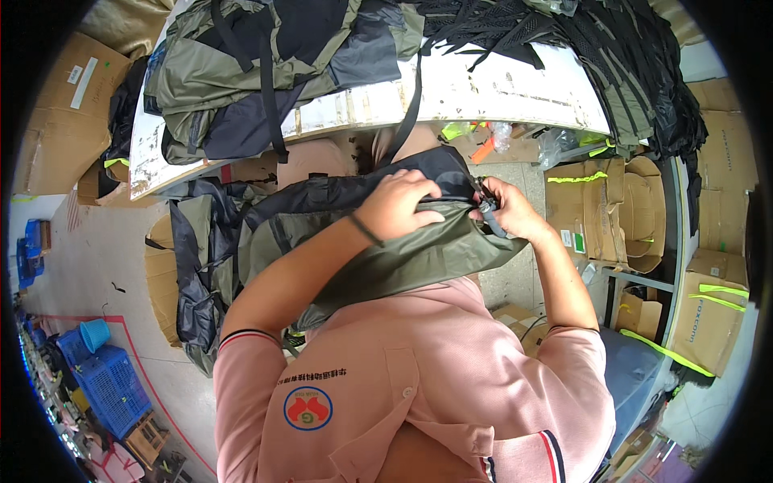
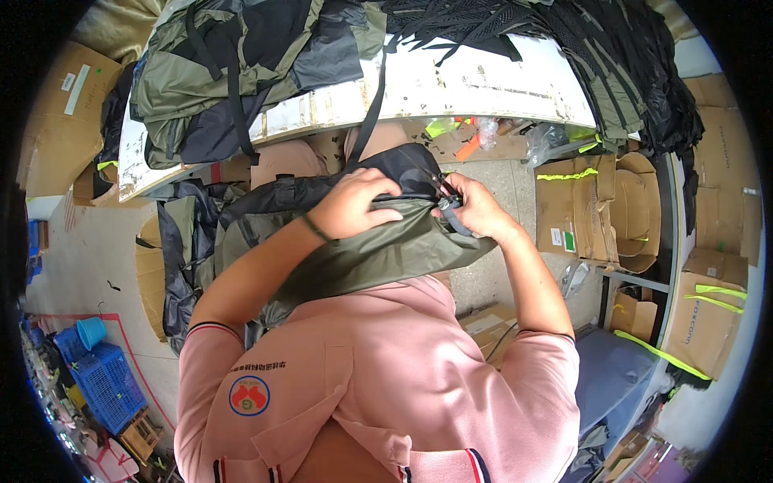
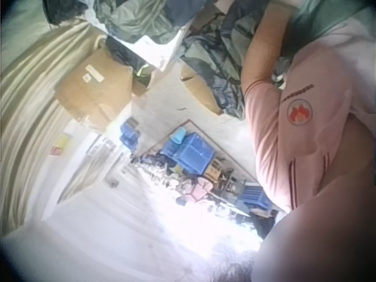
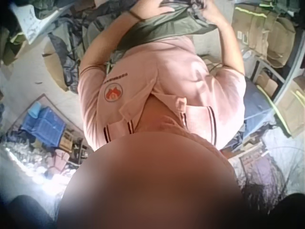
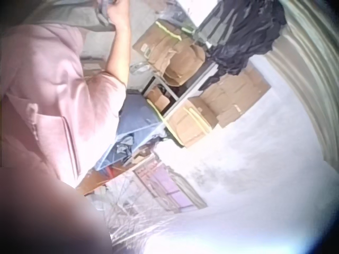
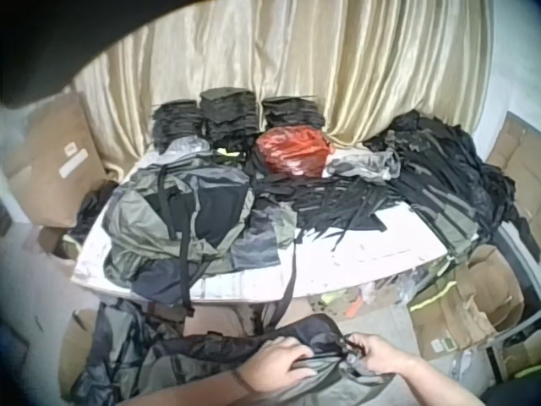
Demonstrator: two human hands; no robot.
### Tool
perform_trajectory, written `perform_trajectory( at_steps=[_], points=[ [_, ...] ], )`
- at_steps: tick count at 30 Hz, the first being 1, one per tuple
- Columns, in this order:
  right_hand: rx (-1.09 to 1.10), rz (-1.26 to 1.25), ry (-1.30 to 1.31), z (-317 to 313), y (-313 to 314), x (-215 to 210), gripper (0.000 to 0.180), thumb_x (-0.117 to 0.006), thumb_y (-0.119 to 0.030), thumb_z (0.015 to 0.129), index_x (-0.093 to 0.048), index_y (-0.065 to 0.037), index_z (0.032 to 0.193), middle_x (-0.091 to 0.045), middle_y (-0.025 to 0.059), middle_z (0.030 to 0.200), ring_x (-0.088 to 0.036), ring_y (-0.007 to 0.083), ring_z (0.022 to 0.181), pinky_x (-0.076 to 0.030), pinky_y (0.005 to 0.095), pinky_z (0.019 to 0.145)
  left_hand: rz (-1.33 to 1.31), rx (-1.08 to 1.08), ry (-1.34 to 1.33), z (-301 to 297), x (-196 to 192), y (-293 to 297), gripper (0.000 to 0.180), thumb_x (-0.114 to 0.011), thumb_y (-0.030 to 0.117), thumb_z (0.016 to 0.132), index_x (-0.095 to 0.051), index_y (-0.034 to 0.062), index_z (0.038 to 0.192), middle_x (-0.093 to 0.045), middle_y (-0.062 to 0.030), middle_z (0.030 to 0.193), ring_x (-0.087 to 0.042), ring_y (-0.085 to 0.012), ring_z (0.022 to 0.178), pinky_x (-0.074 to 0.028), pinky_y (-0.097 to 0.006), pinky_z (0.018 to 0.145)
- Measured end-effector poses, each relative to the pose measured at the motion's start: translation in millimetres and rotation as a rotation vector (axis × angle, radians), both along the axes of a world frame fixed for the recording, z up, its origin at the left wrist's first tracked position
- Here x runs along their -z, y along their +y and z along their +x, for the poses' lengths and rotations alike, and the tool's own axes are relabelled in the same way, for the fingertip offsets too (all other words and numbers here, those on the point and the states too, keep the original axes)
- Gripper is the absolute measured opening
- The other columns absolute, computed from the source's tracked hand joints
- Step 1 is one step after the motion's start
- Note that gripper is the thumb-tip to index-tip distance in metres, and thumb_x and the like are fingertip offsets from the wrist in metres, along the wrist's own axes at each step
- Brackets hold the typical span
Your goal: Trimming excess fabric and threads from green fabric backpack components using scissors.
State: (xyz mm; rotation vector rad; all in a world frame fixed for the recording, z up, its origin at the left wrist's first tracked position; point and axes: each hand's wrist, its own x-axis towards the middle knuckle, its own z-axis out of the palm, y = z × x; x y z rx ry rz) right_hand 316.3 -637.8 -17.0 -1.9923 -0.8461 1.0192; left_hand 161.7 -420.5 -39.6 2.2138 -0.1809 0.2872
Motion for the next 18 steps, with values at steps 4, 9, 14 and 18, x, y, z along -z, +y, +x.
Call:
perform_trajectory(
  at_steps=[4, 9, 14, 18],
  points=[
    [-0.045, -0.042, -0.078, -5, -14, -19, 0.037, -0.083, -0.015, 0.07, -0.055, -0.003, 0.091, -0.056, 0.0026, 0.079, -0.051, 0.0107, 0.077, -0.045, 0.0266, 0.074, -0.282, 0.075, 0.326, 22, 32, -23, 0.025, -0.075, 0.018, 0.074, -0.065, 0.0055, 0.094, -0.063, -0.0108, 0.083, -0.061, -0.0258, 0.076, -0.048, -0.038, 0.069],
    [-0.431, -0.218, -0.687, 5, -30, -58, 0.057, -0.082, -0.04, 0.061, -0.055, 0.0, 0.09, -0.058, 0.0166, 0.085, -0.059, 0.0319, 0.085, -0.047, 0.0399, 0.076, -0.691, 0.198, 0.562, 21, 35, -21, 0.019, -0.072, 0.009, 0.079, -0.064, -0.0025, 0.093, -0.063, -0.0059, 0.074, -0.057, -0.0101, 0.066, -0.047, -0.027, 0.061],
    [-0.507, -0.243, -0.765, 13, -36, -68, 0.055, -0.079, -0.041, 0.061, -0.056, 0.0, 0.09, -0.06, 0.0186, 0.089, -0.057, 0.0379, 0.094, -0.047, 0.0444, 0.08, -0.712, 0.23, 0.624, 21, 24, -20, 0.019, -0.071, 0.009, 0.08, -0.064, -0.0028, 0.093, -0.062, -0.005, 0.074, -0.057, -0.0091, 0.066, -0.047, -0.026, 0.061],
    [-0.532, -0.244, -0.765, 13, -29, -72, 0.051, -0.079, -0.038, 0.062, -0.056, 0.001, 0.085, -0.061, 0.0182, 0.088, -0.058, 0.0373, 0.092, -0.048, 0.0446, 0.08, -0.715, 0.247, 0.584, 21, 34, -23, 0.017, -0.071, 0.009, 0.08, -0.065, -0.0023, 0.091, -0.063, -0.0054, 0.073, -0.056, -0.0091, 0.066, -0.046, -0.026, 0.061]
  ],
)
